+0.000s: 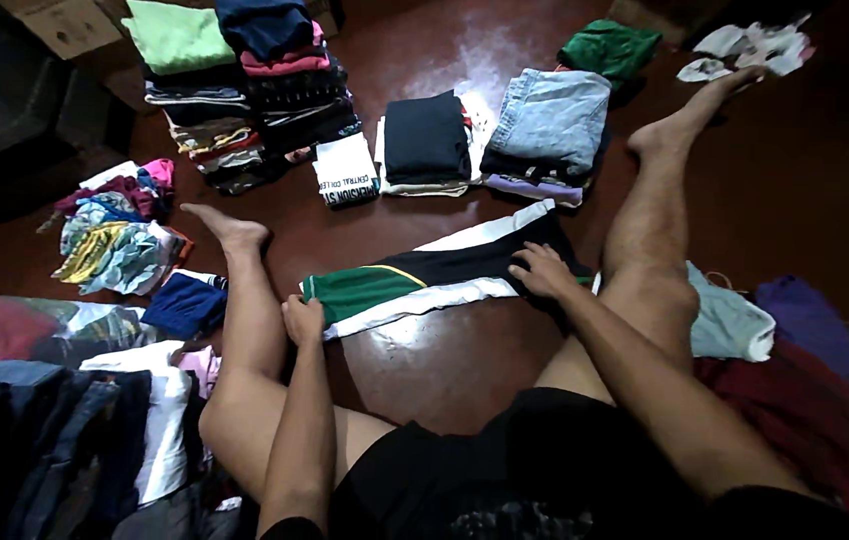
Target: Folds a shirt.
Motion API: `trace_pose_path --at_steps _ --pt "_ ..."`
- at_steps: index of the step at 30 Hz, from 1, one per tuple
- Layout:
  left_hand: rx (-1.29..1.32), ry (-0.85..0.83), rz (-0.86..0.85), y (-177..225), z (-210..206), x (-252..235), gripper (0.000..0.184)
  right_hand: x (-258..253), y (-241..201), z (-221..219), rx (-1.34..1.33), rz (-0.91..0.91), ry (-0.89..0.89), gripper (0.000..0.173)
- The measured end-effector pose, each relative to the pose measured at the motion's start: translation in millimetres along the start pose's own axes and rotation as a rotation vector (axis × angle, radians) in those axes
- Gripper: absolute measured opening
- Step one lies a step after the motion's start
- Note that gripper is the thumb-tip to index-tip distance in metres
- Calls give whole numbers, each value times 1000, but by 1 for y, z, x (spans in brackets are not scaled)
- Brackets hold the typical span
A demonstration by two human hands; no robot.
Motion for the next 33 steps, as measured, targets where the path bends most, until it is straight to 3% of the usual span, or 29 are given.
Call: trace_pose_path --at_steps 5,12,16,19,22,25,27,30,33 --pt "-43 31 -9 14 -4 -21 57 -1 1 -2 -6 29 -15 52" --pt "-264 32 -108 42 3 -37 34 -2 3 -3 -9 35 -13 53" --pt "-126 96 -9 41 16 -37 39 -4 3 -1 -17 45 -29 52" --pt "-34 49 46 30 9 -40 41 0 3 -1 -19 28 -9 51" --pt "-67 101 -103 43 8 -36 48 9 -13 10 73 51 134 41" --pt "-223 150 -413 69 -7 -3 42 13 -57 13 168 298 280 32" --pt "-274 66 -544 66 -39 7 44 6 -84 -8 205 439 222 38" --pt "-382 -80 -520 30 -79 -6 66 -24 -82 -45 248 317 29 57" --pt "-413 -162 -431 12 -73 -10 79 -42 -72 -45 220 176 41 54"
Point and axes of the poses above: each hand's wrist, its own x-axis away from the middle knuckle, its own z-axis out of the back of the hand, y = z × x, the point moved 10 cm from there along -x, towards the middle knuckle, and after that the axes turned 5 degrees about -y, right-handed, at the moved point
